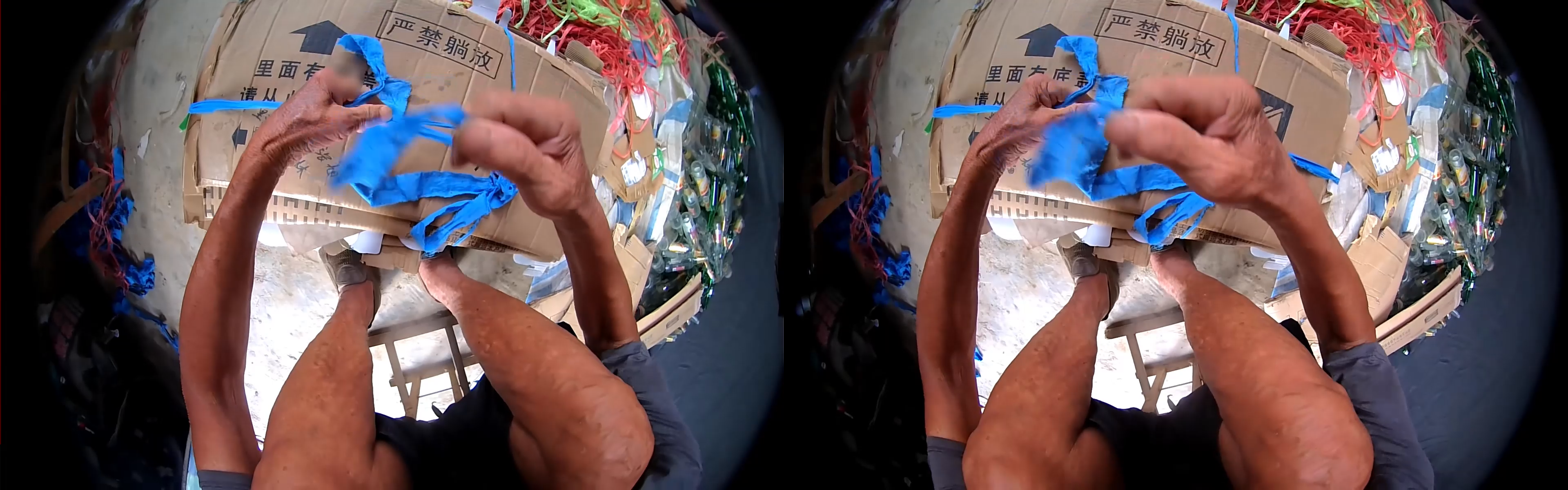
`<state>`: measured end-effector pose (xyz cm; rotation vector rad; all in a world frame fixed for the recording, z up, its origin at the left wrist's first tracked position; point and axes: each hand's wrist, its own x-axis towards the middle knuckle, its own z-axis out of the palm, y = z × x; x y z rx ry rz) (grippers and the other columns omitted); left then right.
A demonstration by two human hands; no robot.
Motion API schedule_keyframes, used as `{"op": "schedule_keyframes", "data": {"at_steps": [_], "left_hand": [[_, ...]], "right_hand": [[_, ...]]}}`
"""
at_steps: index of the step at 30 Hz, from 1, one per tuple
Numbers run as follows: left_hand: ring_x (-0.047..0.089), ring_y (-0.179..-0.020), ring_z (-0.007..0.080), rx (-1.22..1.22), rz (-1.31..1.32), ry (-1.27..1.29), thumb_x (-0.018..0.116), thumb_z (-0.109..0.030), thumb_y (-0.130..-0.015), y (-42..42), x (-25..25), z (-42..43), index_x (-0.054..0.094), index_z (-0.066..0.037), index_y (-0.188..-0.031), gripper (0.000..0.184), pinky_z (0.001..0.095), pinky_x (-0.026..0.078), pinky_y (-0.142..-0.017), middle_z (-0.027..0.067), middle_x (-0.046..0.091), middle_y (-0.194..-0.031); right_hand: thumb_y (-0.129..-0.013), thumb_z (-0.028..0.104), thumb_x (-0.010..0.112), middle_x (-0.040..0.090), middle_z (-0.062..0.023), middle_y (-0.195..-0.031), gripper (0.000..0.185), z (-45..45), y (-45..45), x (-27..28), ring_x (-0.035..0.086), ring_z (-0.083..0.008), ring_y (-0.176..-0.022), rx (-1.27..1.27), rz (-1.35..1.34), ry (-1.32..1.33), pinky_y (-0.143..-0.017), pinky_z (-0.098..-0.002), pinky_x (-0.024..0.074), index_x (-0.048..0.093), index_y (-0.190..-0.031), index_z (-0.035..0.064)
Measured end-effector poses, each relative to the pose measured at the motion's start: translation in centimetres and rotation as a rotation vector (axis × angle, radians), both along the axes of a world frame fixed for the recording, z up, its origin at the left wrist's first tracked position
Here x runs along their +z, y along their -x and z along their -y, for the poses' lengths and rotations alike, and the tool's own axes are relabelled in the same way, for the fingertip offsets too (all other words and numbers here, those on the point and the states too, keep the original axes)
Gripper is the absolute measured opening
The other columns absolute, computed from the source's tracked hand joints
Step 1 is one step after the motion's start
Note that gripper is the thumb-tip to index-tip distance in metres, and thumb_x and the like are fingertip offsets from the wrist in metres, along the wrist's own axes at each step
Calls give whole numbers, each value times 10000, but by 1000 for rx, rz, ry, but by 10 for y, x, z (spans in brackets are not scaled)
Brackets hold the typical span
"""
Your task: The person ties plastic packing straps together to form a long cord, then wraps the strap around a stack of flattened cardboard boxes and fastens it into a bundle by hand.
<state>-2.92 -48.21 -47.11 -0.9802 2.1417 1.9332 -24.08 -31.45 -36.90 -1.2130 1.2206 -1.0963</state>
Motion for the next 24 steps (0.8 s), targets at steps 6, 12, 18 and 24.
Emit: {"op": "schedule_keyframes", "data": {"at_steps": [6, 12, 18, 24], "left_hand": [[496, -601, 60, 78, 5, 131, 799, -303, -927, 4, -1, -18, 817, -36, -968, 270, 255, 366, -529, -29, 602, -648], [525, -613, 60, 117, -85, 275, 772, -209, -957, 5, -1, -29, 798, -28, -961, 183, 256, 400, -537, -17, 627, -661], [612, -638, 162, 144, -307, 557, 783, -102, -904, 3, 0, -43, 762, -12, -956, 106, 317, 474, -571, 81, 659, -753], [664, -700, 199, 184, -379, 578, 776, -69, -901, 2, -3, -50, 754, -18, -1000, 114, 337, 518, -620, 90, 684, -831]], "right_hand": [[-1078, 378, 580, 625, 0, -688, 467, -38, 17, -10, 551, -94, -663, 211, 48, -763, -618, -282, 455, 719, -859, -10], [-971, 139, 701, 636, -93, -863, 145, -42, 15, -40, 631, -203, -845, 34, -490, -130, -738, -324, 494, 721, -1043, 16], [-996, 206, 638, 642, -143, -805, 195, 14, 7, -88, 631, -340, -759, -143, -546, 39, -727, -416, 512, 670, -966, 16], [-1061, 497, 489, 703, -82, -762, 536, 38, 2, -82, 639, -150, -597, 154, -123, -561, -575, -310, 527, 682, -937, 13]]}}
